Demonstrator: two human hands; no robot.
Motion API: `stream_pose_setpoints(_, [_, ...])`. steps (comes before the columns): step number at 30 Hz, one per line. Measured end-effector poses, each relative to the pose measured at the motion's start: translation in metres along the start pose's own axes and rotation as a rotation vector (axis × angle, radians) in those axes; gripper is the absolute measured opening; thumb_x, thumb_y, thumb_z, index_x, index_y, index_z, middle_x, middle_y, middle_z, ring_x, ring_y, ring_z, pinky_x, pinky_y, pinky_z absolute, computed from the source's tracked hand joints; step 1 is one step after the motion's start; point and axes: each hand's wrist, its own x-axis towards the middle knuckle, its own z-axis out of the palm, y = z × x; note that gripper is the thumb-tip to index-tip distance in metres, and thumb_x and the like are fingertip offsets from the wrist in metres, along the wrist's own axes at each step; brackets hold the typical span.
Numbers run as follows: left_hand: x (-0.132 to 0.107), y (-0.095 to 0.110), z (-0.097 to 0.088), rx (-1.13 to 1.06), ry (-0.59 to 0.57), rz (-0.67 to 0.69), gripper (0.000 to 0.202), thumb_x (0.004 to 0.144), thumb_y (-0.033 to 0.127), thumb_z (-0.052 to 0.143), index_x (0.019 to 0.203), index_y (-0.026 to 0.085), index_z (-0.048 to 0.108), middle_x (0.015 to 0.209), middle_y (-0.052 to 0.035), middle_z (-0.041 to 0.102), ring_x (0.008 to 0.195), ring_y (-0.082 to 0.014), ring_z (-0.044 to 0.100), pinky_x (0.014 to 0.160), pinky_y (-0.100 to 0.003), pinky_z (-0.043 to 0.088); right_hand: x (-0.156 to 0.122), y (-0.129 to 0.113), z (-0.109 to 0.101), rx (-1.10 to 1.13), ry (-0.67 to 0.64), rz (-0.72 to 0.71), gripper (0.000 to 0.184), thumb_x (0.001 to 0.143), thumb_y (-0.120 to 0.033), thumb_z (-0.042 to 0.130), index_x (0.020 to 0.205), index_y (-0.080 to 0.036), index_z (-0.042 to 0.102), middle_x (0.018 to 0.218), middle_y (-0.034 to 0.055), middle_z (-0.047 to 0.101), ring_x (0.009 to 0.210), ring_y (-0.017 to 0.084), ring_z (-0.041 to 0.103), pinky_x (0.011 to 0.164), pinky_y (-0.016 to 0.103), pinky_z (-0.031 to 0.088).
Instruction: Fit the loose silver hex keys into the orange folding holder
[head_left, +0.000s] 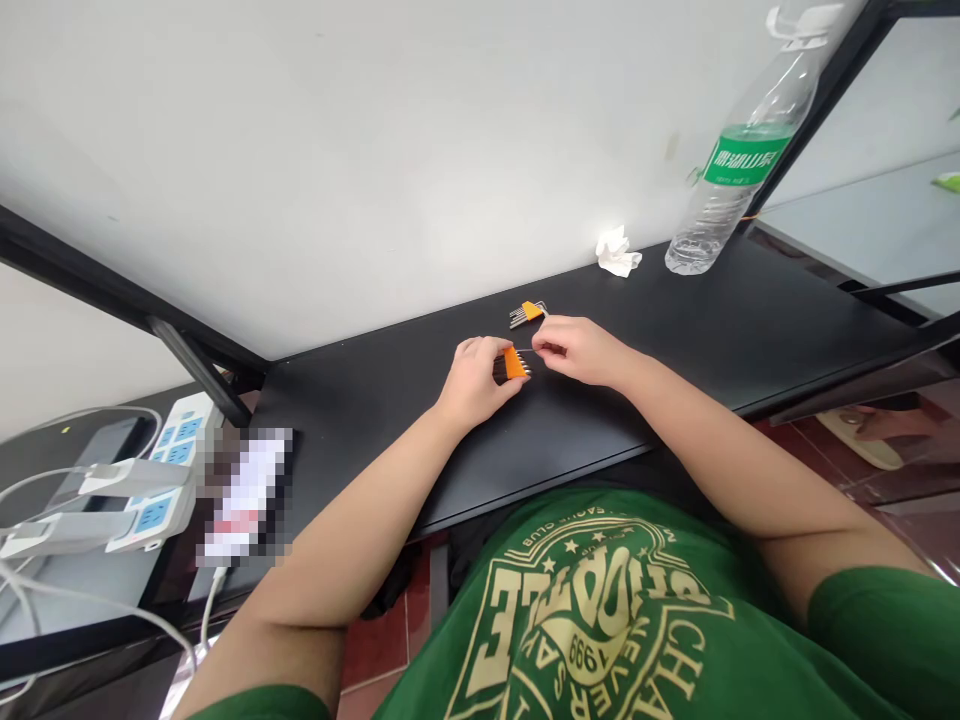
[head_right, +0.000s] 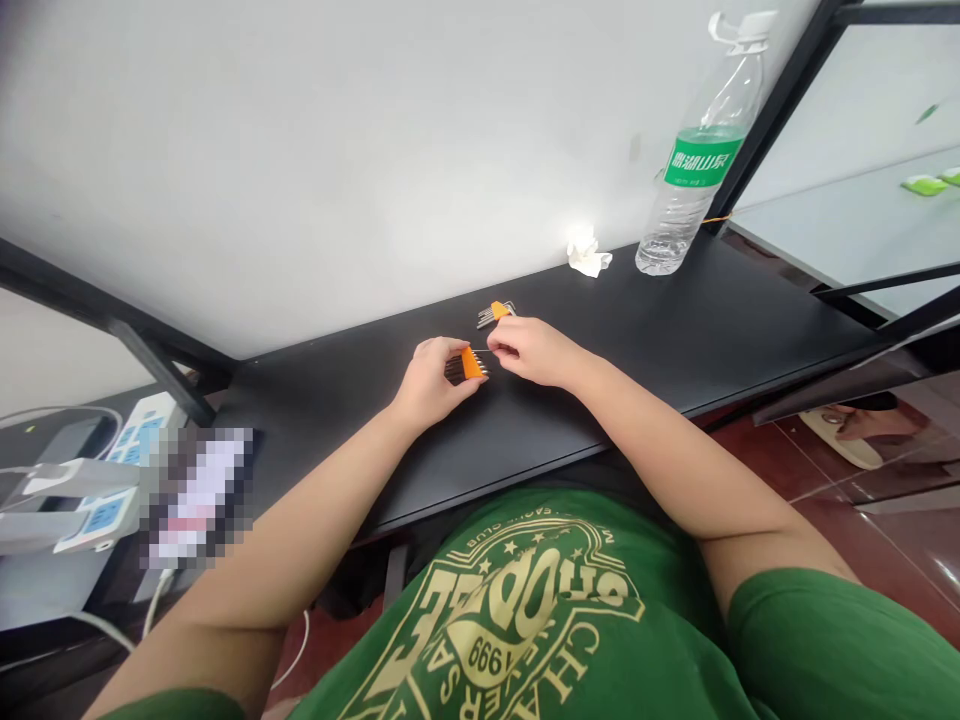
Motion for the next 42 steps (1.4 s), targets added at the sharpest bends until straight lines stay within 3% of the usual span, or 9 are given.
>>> stream_pose_setpoints(8, [0.001, 0.0, -0.001, 0.032, -0.032, 0.025, 0.045, 0.08, 0.03, 0.082, 0.118, 0.024, 0.058, 0.114, -0.0065, 0.072, 0.113, -0.0283, 0.067, 0.111, -0.05, 0.046, -0.005, -0.003, -0.002, -0.133, 0.005, -0.025, 0.019, 0.1, -0.015, 0.05, 0.095, -0.019, 0.068, 0.097, 0.0079, 0.063, 0.08, 0.019, 0.059, 0.072, 0.031, 0.045])
stream_pose_setpoints(14, [0.004, 0.005, -0.004, 0.056, -0.097, 0.068, 0.041, 0.082, 0.032, 0.08, 0.117, 0.023, 0.061, 0.11, -0.0064, 0.072, 0.109, -0.0275, 0.068, 0.116, -0.052, 0.041, -0.006, -0.008, -0.001, -0.203, -0.04, -0.018, 0.026, 0.1, -0.011, 0.046, 0.095, -0.019, 0.07, 0.1, 0.0081, 0.065, 0.074, 0.017, 0.056, 0.067, 0.031, 0.043])
stream_pose_setpoints(18, [0.004, 0.007, -0.005, 0.043, -0.077, 0.092, 0.044, 0.08, 0.035, 0.082, 0.118, 0.024, 0.063, 0.118, -0.0079, 0.071, 0.117, -0.0292, 0.064, 0.114, -0.05, 0.043, -0.002, -0.008, 0.003, 0.115, 0.03, 0.009, 0.02, 0.1, -0.019, 0.053, 0.092, -0.021, 0.072, 0.098, 0.0065, 0.068, 0.084, 0.02, 0.062, 0.077, 0.035, 0.05])
stream_pose_setpoints(21, [0.003, 0.009, -0.004, 0.019, -0.052, 0.119, 0.048, 0.078, 0.041, 0.085, 0.119, 0.025, 0.065, 0.125, -0.0092, 0.068, 0.121, -0.0299, 0.062, 0.117, -0.051, 0.041, 0.002, -0.005, 0.008, 0.523, 0.013, 0.231, 0.01, 0.093, -0.03, 0.067, 0.091, -0.021, 0.07, 0.087, 0.002, 0.066, 0.072, 0.017, 0.06, 0.067, 0.033, 0.05])
stream_pose_setpoints(25, [0.0, 0.014, -0.003, -0.016, -0.048, 0.147, 0.049, 0.078, 0.045, 0.085, 0.119, 0.026, 0.067, 0.126, -0.0095, 0.067, 0.123, -0.0297, 0.061, 0.119, -0.05, 0.041, 0.004, -0.002, 0.013, 0.943, -0.076, 0.465, 0.034, 0.079, -0.043, 0.085, 0.088, -0.022, 0.06, 0.075, -0.0043, 0.058, 0.058, 0.011, 0.049, 0.052, 0.025, 0.038])
stream_pose_setpoints(28, [-0.002, 0.017, -0.003, -0.03, -0.024, 0.131, 0.052, 0.077, 0.048, 0.085, 0.12, 0.027, 0.067, 0.125, -0.0098, 0.068, 0.125, -0.0306, 0.061, 0.115, -0.049, 0.044, 0.004, -0.001, 0.014, 1.062, -0.215, 0.54, 0.045, 0.08, -0.057, 0.083, 0.083, -0.022, 0.055, 0.06, -0.0071, 0.051, 0.05, 0.009, 0.041, 0.047, 0.023, 0.032])
stream_pose_setpoints(31, [-0.001, 0.015, -0.004, -0.017, -0.032, 0.107, 0.049, 0.077, 0.049, 0.085, 0.117, 0.026, 0.067, 0.118, -0.0083, 0.071, 0.119, -0.0299, 0.063, 0.116, -0.05, 0.042, 0.004, -0.003, 0.014, 1.016, -0.285, 0.57, 0.048, 0.086, -0.064, 0.076, 0.079, -0.021, 0.056, 0.056, -0.0047, 0.054, 0.048, 0.01, 0.044, 0.046, 0.024, 0.036])
stream_pose_setpoints(39, [0.003, 0.007, -0.002, 0.011, -0.108, 0.091, 0.044, 0.084, 0.041, 0.08, 0.122, 0.025, 0.066, 0.11, -0.0063, 0.073, 0.11, -0.0265, 0.067, 0.113, -0.047, 0.043, 0.006, -0.009, 0.012, 0.643, -0.311, 0.625, 0.024, 0.091, -0.042, 0.073, 0.086, -0.021, 0.063, 0.063, -0.0022, 0.061, 0.048, 0.011, 0.052, 0.043, 0.023, 0.034])
stream_pose_setpoints(42, [0.003, 0.008, 0.0, 0.057, -0.143, 0.078, 0.044, 0.085, 0.039, 0.079, 0.125, 0.024, 0.066, 0.108, -0.007, 0.073, 0.108, -0.0273, 0.068, 0.113, -0.049, 0.042, 0.007, -0.007, 0.009, 0.463, -0.314, 0.656, 0.023, 0.092, -0.044, 0.07, 0.089, -0.021, 0.068, 0.062, -0.0022, 0.063, 0.045, 0.011, 0.053, 0.045, 0.025, 0.038])
